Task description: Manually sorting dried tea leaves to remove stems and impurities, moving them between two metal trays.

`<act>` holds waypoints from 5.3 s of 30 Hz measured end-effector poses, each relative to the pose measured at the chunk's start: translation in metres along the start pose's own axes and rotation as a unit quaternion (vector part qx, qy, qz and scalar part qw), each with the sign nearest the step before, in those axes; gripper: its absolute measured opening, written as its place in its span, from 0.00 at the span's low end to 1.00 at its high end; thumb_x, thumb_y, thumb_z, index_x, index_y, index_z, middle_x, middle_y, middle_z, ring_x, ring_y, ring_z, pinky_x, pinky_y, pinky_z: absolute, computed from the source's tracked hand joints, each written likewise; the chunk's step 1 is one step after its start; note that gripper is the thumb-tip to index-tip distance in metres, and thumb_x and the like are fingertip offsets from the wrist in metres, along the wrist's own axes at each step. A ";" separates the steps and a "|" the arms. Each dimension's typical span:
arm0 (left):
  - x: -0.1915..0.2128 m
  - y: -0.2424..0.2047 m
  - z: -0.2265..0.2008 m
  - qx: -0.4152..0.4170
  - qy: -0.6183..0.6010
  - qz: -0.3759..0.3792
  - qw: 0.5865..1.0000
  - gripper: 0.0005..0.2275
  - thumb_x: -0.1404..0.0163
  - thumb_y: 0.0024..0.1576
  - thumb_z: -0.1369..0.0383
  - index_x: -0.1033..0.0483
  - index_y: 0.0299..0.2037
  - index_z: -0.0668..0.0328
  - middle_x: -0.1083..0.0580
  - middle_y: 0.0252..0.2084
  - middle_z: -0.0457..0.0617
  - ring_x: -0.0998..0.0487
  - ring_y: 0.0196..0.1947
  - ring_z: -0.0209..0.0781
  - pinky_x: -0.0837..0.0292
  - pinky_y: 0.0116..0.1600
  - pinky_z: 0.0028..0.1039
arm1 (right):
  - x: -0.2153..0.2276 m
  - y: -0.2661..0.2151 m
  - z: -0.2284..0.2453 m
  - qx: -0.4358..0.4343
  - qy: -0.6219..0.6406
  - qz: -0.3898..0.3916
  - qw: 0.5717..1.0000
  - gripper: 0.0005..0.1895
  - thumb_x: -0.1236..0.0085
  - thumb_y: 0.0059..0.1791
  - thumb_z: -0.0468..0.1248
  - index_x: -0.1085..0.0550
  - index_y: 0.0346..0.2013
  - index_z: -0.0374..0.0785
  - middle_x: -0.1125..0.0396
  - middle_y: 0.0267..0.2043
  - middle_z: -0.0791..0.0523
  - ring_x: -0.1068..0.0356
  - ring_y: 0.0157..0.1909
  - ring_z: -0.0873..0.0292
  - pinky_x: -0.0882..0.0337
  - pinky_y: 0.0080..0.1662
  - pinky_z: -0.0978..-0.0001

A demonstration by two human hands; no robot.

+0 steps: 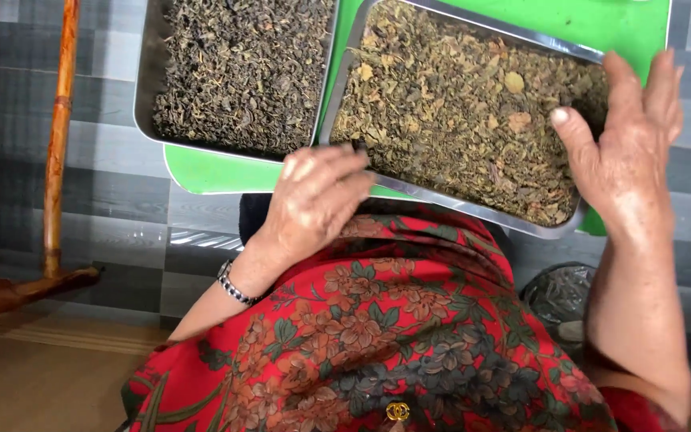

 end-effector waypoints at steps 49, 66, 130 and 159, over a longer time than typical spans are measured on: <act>-0.014 -0.020 0.007 0.010 -0.125 -0.045 0.991 0.05 0.46 0.65 0.71 0.18 0.47 0.57 0.24 0.57 0.54 0.18 0.55 0.53 0.40 0.72 0.51 | -0.056 0.062 0.103 0.289 -0.010 0.109 0.951 0.17 0.44 0.55 0.40 0.25 0.59 0.47 0.42 0.75 0.41 0.51 0.78 0.35 0.65 0.71 0.33; -0.011 -0.023 0.010 -0.023 -0.126 -0.065 0.990 0.08 0.52 0.67 0.71 0.18 0.46 0.60 0.23 0.55 0.54 0.19 0.57 0.55 0.38 0.71 0.53 | -0.056 0.042 0.069 0.166 -0.033 0.060 0.984 0.06 0.31 0.49 0.36 0.21 0.40 0.46 0.33 0.70 0.47 0.47 0.77 0.37 0.66 0.72 0.36; -0.037 0.078 0.063 0.091 0.037 0.136 0.986 0.04 0.40 0.58 0.69 0.18 0.39 0.58 0.30 0.61 0.67 0.42 0.70 0.73 0.51 0.68 0.70 | -0.011 -0.017 0.070 0.017 0.558 -0.017 0.830 0.02 0.45 0.55 0.35 0.25 0.43 0.43 0.28 0.56 0.52 0.28 0.63 0.56 0.29 0.66 0.65; -0.043 0.074 0.064 0.101 0.020 0.127 0.987 0.02 0.43 0.57 0.71 0.22 0.36 0.57 0.27 0.57 0.64 0.37 0.67 0.73 0.53 0.68 0.73 | -0.002 -0.006 0.119 0.203 0.294 -0.098 0.929 0.03 0.46 0.59 0.28 0.28 0.48 0.32 0.34 0.61 0.45 0.34 0.69 0.45 0.37 0.79 0.44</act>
Point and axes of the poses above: each hand's wrist, its own y-axis towards the middle knuckle, its own x-axis out of the back of the hand, z = x × y, the point moved 5 cm from there along y, towards the middle knuckle
